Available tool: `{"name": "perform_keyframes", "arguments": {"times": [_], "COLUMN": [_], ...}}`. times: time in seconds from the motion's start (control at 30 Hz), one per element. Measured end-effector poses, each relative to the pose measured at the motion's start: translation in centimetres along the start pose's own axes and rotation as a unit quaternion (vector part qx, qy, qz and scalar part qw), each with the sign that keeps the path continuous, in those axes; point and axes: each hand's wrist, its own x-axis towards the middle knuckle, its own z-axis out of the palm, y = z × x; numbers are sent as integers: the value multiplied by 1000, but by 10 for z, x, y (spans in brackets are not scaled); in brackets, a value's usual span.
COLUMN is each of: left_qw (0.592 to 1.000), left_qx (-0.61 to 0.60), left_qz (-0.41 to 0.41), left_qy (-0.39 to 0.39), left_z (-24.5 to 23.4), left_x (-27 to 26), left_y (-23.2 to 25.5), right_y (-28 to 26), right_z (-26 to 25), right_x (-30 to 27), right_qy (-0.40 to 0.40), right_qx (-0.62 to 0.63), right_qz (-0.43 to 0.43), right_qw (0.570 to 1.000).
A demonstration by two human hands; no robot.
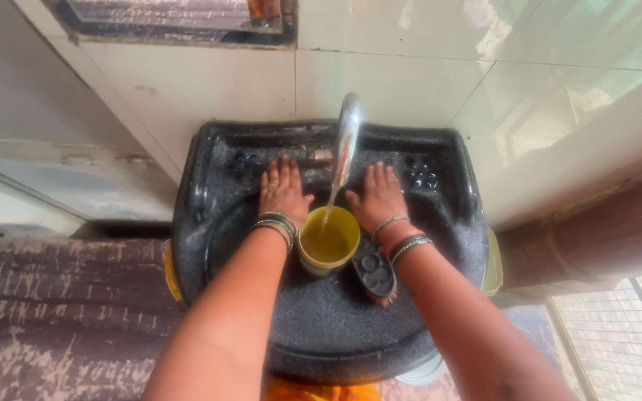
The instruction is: The person washes their hands, then uses a scrubber to clean a black sink. They rinse the scrubber and continue scrubbing the sink basin and faucet area under running water.
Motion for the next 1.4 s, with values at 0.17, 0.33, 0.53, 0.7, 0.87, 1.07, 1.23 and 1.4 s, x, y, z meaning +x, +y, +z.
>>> {"name": "perform_keyframes", "arguments": {"times": [0.17,0.33,0.53,0.7,0.87,1.07,1.23,1.4], "left_qw": [991,996,999,986,980,993,945,982], "left_qx": [70,63,27,76,73,60,139,96], "left_qz": [104,55,-30,133,178,96,270,165], "left_qy": [47,39,12,71,57,-33,124,-14], "left_z": [16,9,-6,16,3,-12,17,-8], "left_x": [2,10,13,7,9,24,23,31], "left_y": [-17,-43,-53,-68,-83,-96,-112,-113], "right_y": [-25,-59,-84,-105,-134,-184,-206,-208], "right_z": [-11,-18,-22,-21,-59,-114,-128,-121], "right_x": [-21,-76,-100,-96,-82,-61,-69,-75], "right_qy": [23,14,-210,-218,-238,-209,-143,-186], "right_qx": [201,113,-80,-116,-57,0,51,17], "right_qz": [-52,-144,-222,-137,-108,-108,-159,-107], "right_qw": [978,983,949,959,964,972,975,977]}}
